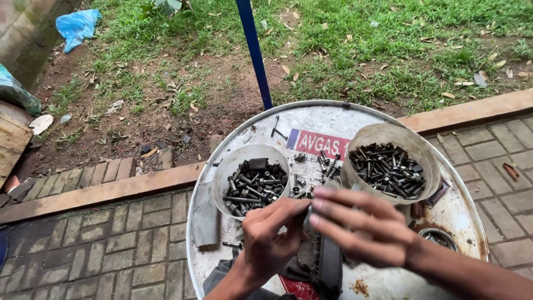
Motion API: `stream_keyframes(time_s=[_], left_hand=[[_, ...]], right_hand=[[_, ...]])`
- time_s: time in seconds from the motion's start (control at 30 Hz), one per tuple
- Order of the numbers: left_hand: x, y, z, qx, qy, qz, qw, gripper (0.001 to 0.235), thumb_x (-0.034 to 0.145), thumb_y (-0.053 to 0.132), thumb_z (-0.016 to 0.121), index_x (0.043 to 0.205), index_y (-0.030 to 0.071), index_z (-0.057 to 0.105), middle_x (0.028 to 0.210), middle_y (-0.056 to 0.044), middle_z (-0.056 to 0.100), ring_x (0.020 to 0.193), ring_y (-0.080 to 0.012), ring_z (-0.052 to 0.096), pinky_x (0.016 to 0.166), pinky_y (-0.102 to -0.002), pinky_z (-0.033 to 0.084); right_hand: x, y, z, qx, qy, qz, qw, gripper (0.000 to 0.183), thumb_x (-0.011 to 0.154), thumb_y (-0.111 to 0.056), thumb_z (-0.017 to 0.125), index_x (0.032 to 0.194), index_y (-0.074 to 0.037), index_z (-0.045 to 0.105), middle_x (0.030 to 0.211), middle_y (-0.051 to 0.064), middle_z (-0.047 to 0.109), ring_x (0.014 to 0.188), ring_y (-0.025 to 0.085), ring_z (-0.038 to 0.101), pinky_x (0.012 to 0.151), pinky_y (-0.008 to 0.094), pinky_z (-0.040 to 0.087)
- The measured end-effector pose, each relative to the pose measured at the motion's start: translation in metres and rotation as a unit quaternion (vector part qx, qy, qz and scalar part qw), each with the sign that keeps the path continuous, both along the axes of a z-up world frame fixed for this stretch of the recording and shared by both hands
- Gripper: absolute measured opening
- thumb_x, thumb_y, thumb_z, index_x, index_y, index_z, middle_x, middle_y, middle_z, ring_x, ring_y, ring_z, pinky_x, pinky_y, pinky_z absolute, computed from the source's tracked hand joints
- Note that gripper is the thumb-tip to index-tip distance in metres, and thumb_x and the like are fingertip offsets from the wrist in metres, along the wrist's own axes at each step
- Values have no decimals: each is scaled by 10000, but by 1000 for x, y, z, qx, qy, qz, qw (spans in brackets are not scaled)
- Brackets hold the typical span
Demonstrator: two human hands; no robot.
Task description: The person files the head of a metal screw using a metal file held in the right hand. They repeatedly rub the screw head against the file, then place the screw into a container on the right. The person repeats this process with another screw from a container on the left.
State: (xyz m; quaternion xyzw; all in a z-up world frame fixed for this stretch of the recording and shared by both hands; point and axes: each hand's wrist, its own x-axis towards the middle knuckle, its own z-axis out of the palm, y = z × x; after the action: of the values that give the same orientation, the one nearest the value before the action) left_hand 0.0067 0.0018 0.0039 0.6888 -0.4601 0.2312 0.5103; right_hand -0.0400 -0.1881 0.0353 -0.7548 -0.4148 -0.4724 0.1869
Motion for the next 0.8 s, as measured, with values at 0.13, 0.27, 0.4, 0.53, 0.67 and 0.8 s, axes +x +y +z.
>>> stream_keyframes(time_s=[0.13,0.27,0.4,0.53,0.67,0.8], left_hand=[[0,1,-1,-15,20,-10,1000,152,932,-94,601,1023,-17,694,905,-128,750,713,-216,730,660,-280,589],[-3,3,7,2,18,-5,1000,214,900,-111,629,1055,20,698,878,-79,774,714,-179,766,659,-257,610],[-6,3,18,8,15,18,1000,159,938,-61,593,968,45,708,841,-47,758,671,-160,733,636,-244,572],[2,3,6,-12,1,19,1000,103,902,-15,685,990,23,721,877,-59,785,720,-172,781,688,-254,631],[8,5,0,-10,-42,78,996,179,876,-82,719,1022,23,714,866,-67,789,720,-148,790,660,-237,659],[10,-3,4,15,-45,125,991,242,912,-112,687,1094,38,746,947,-87,744,773,-150,709,700,-227,611]], right_hand=[[-2,-3,-1,22,61,0,998,314,1029,-127,463,1109,33,721,1167,192,727,1127,369,743,1010,402,622],[3,-5,-1,37,47,12,998,297,1024,-107,472,1081,34,727,1133,188,731,1087,372,755,949,379,652],[0,-5,2,38,73,26,996,442,1079,-184,349,1110,62,715,1165,197,716,1117,396,747,953,400,654],[19,-23,-3,78,75,-27,994,340,1052,-118,426,1127,43,716,1159,217,721,1108,380,745,1005,421,619],[35,-39,-21,162,8,-61,985,151,966,11,712,1111,30,676,1106,230,732,1051,374,766,951,417,663],[29,-40,1,196,12,-72,978,77,1001,60,620,1065,84,656,1037,264,707,1003,418,755,927,456,644]])
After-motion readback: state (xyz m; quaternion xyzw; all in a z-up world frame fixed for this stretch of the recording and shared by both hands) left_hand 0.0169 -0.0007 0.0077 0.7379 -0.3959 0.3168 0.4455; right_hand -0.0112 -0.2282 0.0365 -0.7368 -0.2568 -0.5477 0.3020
